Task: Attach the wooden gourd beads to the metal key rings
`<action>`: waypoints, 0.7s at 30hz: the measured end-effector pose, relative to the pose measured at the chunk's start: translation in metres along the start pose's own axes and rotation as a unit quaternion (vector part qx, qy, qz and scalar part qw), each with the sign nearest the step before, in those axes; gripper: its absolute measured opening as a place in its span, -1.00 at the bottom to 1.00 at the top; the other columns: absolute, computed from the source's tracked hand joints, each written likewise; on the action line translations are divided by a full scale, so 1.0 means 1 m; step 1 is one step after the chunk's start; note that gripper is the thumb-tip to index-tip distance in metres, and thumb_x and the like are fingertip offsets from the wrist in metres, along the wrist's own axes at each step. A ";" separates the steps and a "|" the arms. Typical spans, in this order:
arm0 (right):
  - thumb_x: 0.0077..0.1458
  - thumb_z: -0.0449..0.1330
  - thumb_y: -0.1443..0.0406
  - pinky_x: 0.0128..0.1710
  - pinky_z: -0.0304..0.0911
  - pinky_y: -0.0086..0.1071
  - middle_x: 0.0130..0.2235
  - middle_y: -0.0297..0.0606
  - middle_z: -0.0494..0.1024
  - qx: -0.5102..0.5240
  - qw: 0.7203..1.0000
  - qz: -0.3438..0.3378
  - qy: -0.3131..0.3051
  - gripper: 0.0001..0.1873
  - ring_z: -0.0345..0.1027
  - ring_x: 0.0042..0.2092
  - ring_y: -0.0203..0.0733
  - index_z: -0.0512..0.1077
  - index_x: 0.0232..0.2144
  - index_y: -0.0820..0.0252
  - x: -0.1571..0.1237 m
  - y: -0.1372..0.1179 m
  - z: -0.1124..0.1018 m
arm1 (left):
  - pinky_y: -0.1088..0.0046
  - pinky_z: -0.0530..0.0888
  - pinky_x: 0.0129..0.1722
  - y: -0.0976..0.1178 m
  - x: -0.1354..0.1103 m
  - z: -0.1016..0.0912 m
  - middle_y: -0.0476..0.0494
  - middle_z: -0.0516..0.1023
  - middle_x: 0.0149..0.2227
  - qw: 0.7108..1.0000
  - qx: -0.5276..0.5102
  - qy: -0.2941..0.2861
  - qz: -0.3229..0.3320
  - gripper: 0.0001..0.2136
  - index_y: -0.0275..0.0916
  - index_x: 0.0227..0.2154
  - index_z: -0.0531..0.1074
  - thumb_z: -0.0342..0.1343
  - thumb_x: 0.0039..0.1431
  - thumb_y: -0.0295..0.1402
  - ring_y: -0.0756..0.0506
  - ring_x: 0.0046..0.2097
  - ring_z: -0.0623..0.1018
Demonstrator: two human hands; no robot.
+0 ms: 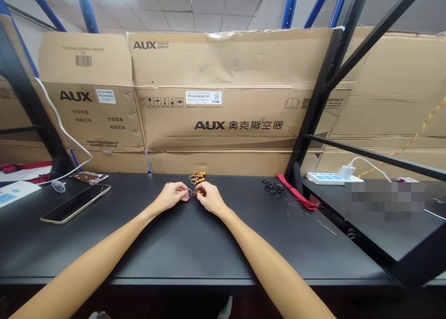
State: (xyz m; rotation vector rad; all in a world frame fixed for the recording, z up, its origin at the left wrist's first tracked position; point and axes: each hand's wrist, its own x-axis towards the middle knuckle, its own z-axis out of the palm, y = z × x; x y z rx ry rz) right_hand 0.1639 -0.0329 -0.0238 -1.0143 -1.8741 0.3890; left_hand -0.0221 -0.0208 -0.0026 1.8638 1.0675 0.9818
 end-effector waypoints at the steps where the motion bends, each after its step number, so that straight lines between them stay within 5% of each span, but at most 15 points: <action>1: -0.05 0.08 0.36 -0.38 0.26 -0.43 -0.39 -0.29 0.51 0.002 1.000 0.002 0.000 -0.82 0.31 -0.45 -0.32 0.42 -0.34 0.22 0.000 -0.001 0.000 | 0.41 0.56 -0.38 0.000 0.000 0.000 -0.09 0.56 -0.50 1.000 -0.001 0.001 -0.003 -0.93 -0.30 -0.48 0.37 0.09 0.07 -0.42 -0.07 -0.42 0.60; 11: -0.03 0.09 0.34 -0.36 0.21 -0.44 -0.43 -0.33 0.51 -0.028 1.000 -0.004 -0.010 -0.88 0.30 -0.45 -0.31 0.41 -0.40 0.19 0.000 -0.007 -0.004 | 0.55 0.40 -0.47 0.009 -0.005 -0.006 -0.02 0.49 -0.58 0.979 0.184 0.049 0.075 -0.84 -0.28 -0.50 0.45 0.08 0.05 -0.30 0.01 -0.52 0.48; 21: -0.01 0.10 0.30 -0.37 0.22 -0.44 -0.44 -0.31 0.50 -0.044 0.999 0.011 0.025 -0.90 0.30 -0.45 -0.30 0.41 -0.43 0.20 0.000 -0.003 0.000 | 0.59 0.36 -0.64 0.005 -0.004 0.003 -0.11 0.54 -0.51 0.997 0.077 -0.016 -0.003 -0.84 -0.31 -0.46 0.39 0.06 0.05 -0.29 0.01 -0.56 0.51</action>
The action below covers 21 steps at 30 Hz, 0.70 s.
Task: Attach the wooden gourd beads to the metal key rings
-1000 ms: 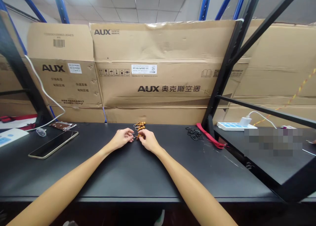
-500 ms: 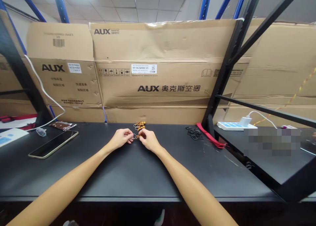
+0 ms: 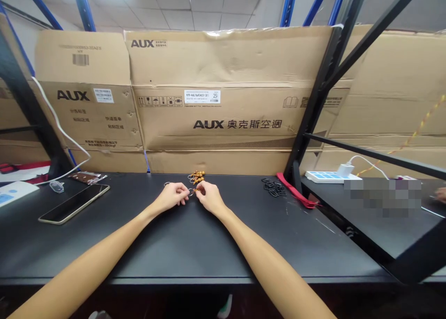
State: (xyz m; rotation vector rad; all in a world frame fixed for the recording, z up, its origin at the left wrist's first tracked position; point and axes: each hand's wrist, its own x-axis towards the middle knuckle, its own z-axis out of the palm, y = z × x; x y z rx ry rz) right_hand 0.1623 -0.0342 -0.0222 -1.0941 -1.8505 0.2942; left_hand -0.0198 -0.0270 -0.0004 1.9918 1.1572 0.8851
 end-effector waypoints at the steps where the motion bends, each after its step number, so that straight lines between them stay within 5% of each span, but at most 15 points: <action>1: -0.01 0.11 0.30 -0.37 0.22 -0.44 -0.43 -0.31 0.51 -0.002 1.000 0.004 0.006 -0.89 0.30 -0.45 -0.30 0.41 -0.42 0.20 0.000 0.001 0.000 | 0.59 0.36 -0.64 0.000 0.000 0.000 -0.12 0.54 -0.51 1.000 -0.003 -0.003 -0.002 -0.84 -0.31 -0.46 0.39 0.06 0.05 -0.29 0.01 -0.56 0.51; 21: 0.04 0.12 0.26 -0.36 0.24 -0.41 -0.40 -0.29 0.53 0.024 1.000 -0.003 0.007 -0.84 0.31 -0.44 -0.28 0.46 -0.36 0.19 -0.001 -0.005 0.004 | 0.58 0.37 -0.61 -0.001 -0.001 -0.001 -0.14 0.55 -0.50 0.999 -0.011 -0.046 0.027 -0.77 -0.33 -0.44 0.41 0.08 0.05 -0.22 -0.01 -0.53 0.52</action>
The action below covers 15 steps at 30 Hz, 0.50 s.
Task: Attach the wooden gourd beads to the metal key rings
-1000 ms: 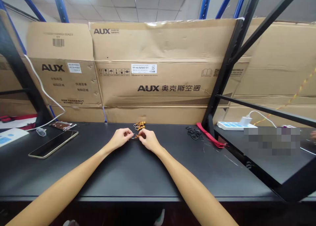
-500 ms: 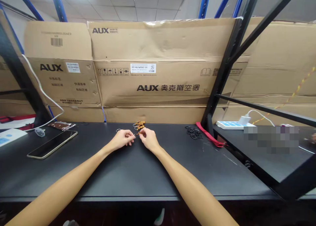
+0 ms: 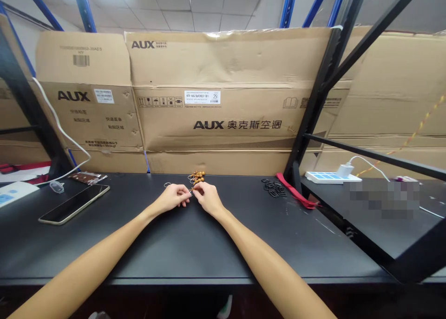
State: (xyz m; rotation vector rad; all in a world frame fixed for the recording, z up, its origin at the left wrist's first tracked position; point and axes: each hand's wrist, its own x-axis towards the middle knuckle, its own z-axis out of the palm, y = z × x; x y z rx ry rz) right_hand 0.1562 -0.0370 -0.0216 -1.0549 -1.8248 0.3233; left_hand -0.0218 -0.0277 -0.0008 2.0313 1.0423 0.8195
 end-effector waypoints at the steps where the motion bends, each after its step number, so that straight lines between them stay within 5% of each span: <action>1: 0.04 0.12 0.26 -0.36 0.24 -0.41 -0.39 -0.28 0.53 -0.002 1.000 -0.006 -0.005 -0.84 0.32 -0.44 -0.28 0.47 -0.36 0.20 0.000 -0.001 0.000 | 0.57 0.37 -0.61 0.000 0.000 0.000 -0.14 0.55 -0.50 1.000 -0.002 0.000 0.002 -0.77 -0.33 -0.44 0.41 0.08 0.05 -0.22 -0.01 -0.53 0.52; 15: 0.04 0.14 0.32 -0.37 0.21 -0.43 -0.43 -0.30 0.46 -0.073 0.997 -0.039 -0.005 -0.89 0.28 -0.43 -0.30 0.47 -0.37 0.18 -0.002 -0.001 0.002 | 0.57 0.40 -0.59 0.001 -0.001 0.000 -0.13 0.54 -0.51 1.000 -0.008 0.005 0.011 -0.77 -0.32 -0.45 0.40 0.08 0.07 -0.21 0.00 -0.53 0.52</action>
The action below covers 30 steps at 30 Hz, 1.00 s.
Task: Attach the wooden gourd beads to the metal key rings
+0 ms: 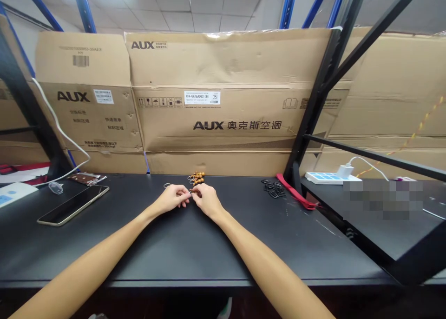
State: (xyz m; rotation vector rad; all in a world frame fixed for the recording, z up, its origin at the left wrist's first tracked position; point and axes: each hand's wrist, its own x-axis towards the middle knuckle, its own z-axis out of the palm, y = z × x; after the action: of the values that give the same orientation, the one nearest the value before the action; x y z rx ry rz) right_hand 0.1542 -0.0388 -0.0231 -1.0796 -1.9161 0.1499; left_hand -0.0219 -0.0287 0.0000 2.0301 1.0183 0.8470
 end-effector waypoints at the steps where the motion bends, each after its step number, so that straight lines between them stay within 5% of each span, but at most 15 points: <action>1: 0.03 0.15 0.32 -0.37 0.21 -0.43 -0.43 -0.30 0.46 -0.001 1.000 0.000 0.001 -0.90 0.28 -0.43 -0.30 0.47 -0.38 0.17 0.000 0.000 0.000 | 0.57 0.40 -0.58 -0.001 0.000 0.000 -0.13 0.54 -0.50 1.000 0.000 -0.001 0.002 -0.76 -0.32 -0.45 0.40 0.08 0.07 -0.20 0.00 -0.53 0.52; 17: 0.10 0.10 0.27 -0.40 0.17 -0.44 -0.50 -0.35 0.45 0.036 0.998 0.045 -0.040 -0.84 0.25 -0.47 -0.31 0.48 -0.40 0.18 0.001 0.002 -0.003 | 0.52 0.42 -0.46 0.000 0.000 -0.002 -0.03 0.48 -0.48 0.999 0.003 -0.012 0.040 -0.80 -0.26 -0.37 0.37 0.07 0.08 -0.21 -0.01 -0.45 0.50; 24: 0.12 0.09 0.33 -0.28 0.20 -0.40 -0.32 -0.27 0.39 -0.040 0.997 -0.038 -0.047 -0.89 0.26 -0.32 -0.27 0.43 -0.34 0.16 -0.004 -0.001 -0.002 | 0.50 0.36 -0.38 0.002 -0.001 -0.003 -0.06 0.48 -0.45 0.992 0.117 0.006 0.051 -0.71 -0.25 -0.47 0.47 0.03 0.09 -0.13 -0.03 -0.41 0.43; 30: 0.13 0.07 0.37 -0.20 0.21 -0.37 -0.28 -0.23 0.40 -0.079 0.991 -0.084 -0.072 -0.85 0.27 -0.25 -0.22 0.42 -0.27 0.14 -0.003 -0.001 -0.005 | 0.48 0.37 -0.30 -0.003 0.001 -0.001 -0.08 0.45 -0.36 0.991 0.119 0.023 0.049 -0.77 -0.26 -0.49 0.45 0.06 0.08 -0.20 -0.03 -0.35 0.43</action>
State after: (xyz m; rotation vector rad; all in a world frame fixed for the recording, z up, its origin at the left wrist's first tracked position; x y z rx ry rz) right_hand 0.1574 -0.0434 -0.0218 -1.0281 -2.1694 -0.0183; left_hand -0.0233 -0.0267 -0.0022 2.2855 1.0981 0.8613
